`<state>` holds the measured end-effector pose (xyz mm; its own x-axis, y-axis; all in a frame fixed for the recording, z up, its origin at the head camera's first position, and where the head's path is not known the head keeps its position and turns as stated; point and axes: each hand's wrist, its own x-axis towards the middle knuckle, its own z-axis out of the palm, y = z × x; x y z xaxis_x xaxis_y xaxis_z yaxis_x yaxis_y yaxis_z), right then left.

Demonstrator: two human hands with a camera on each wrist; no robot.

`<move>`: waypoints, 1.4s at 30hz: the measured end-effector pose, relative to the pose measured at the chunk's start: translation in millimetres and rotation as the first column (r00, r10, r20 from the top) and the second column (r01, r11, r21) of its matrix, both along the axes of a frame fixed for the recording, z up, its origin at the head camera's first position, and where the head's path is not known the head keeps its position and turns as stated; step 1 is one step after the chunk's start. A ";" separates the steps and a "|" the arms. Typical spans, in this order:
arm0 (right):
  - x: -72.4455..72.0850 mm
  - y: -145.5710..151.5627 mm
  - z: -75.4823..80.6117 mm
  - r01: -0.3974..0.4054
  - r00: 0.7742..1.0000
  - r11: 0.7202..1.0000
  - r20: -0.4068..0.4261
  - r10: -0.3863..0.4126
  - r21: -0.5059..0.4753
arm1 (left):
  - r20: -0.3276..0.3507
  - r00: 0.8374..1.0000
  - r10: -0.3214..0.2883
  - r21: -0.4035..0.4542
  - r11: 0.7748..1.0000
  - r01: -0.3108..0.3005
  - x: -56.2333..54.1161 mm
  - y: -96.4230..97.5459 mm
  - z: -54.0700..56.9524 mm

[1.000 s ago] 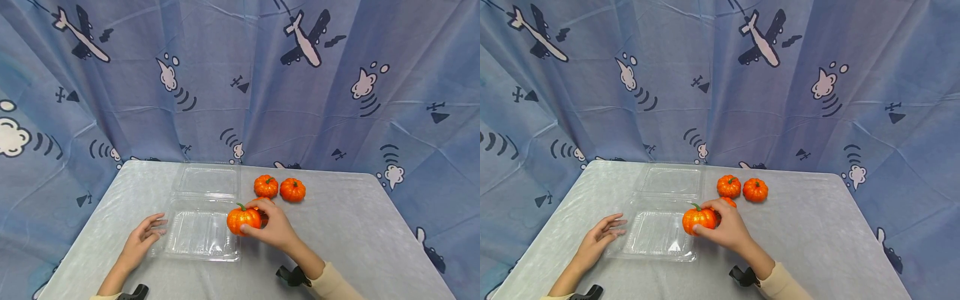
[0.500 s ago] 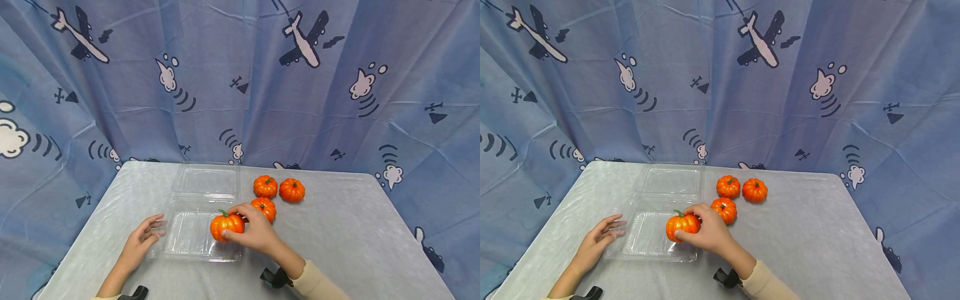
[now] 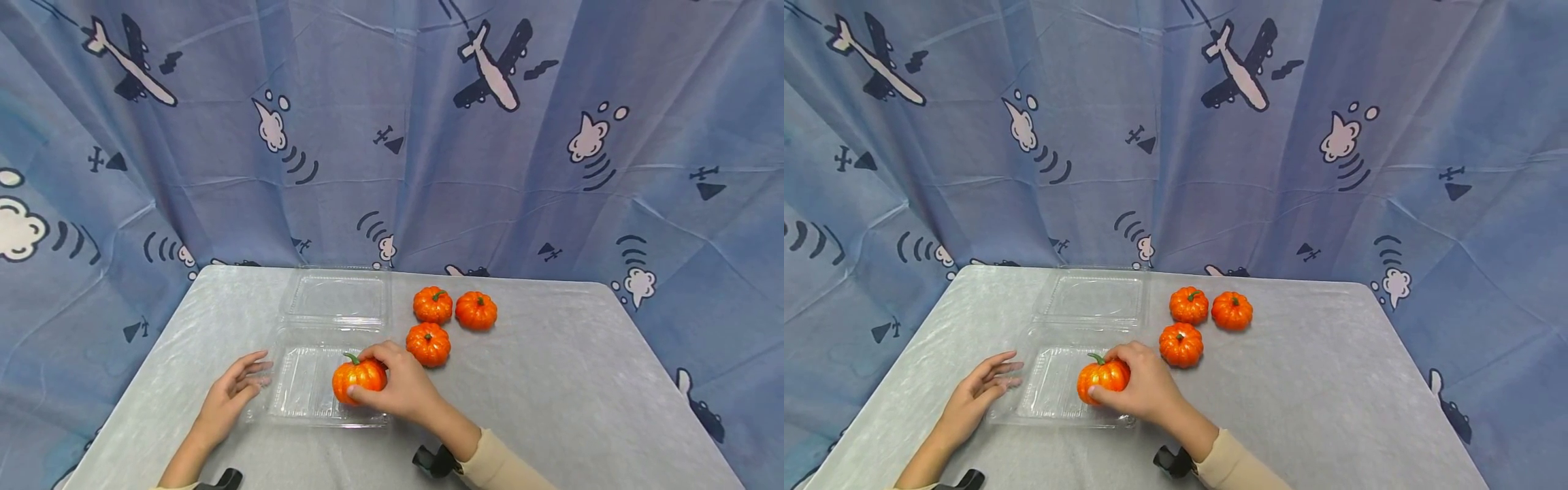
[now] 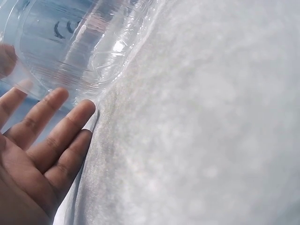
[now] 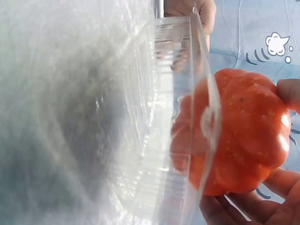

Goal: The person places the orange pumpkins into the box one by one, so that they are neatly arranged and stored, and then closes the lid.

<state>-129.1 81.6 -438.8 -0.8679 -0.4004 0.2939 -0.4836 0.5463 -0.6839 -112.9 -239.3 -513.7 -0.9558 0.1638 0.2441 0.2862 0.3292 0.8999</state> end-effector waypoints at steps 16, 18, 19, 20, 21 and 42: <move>-0.4 -13.5 -12.6 -0.022 0.999 0.992 -0.034 0.026 0.126 | 0.019 1.000 0.010 -0.011 1.000 -0.010 0.9 1.2 0.8; -1.4 -14.0 -15.6 -0.024 0.998 0.991 -0.047 0.031 0.129 | 0.019 1.000 0.009 -0.008 1.000 -0.008 0.9 1.4 0.7; -1.9 -14.3 -16.8 -0.026 0.998 0.991 -0.052 0.033 0.129 | 0.017 1.000 0.009 -0.008 1.000 -0.009 1.0 1.6 0.6; -2.1 -14.6 -17.6 -0.027 0.998 0.991 -0.055 0.035 0.132 | 0.017 1.000 0.009 -0.007 1.000 -0.009 1.0 1.7 0.7; -2.4 -14.8 -18.1 -0.027 0.998 0.990 -0.060 0.035 0.136 | 0.016 1.000 0.008 -0.005 1.000 -0.008 1.0 1.8 0.7; -4.5 -22.2 -27.1 -0.022 0.992 0.986 -0.117 0.042 0.167 | 0.031 0.999 0.012 0.013 1.000 -0.013 1.6 2.1 -0.4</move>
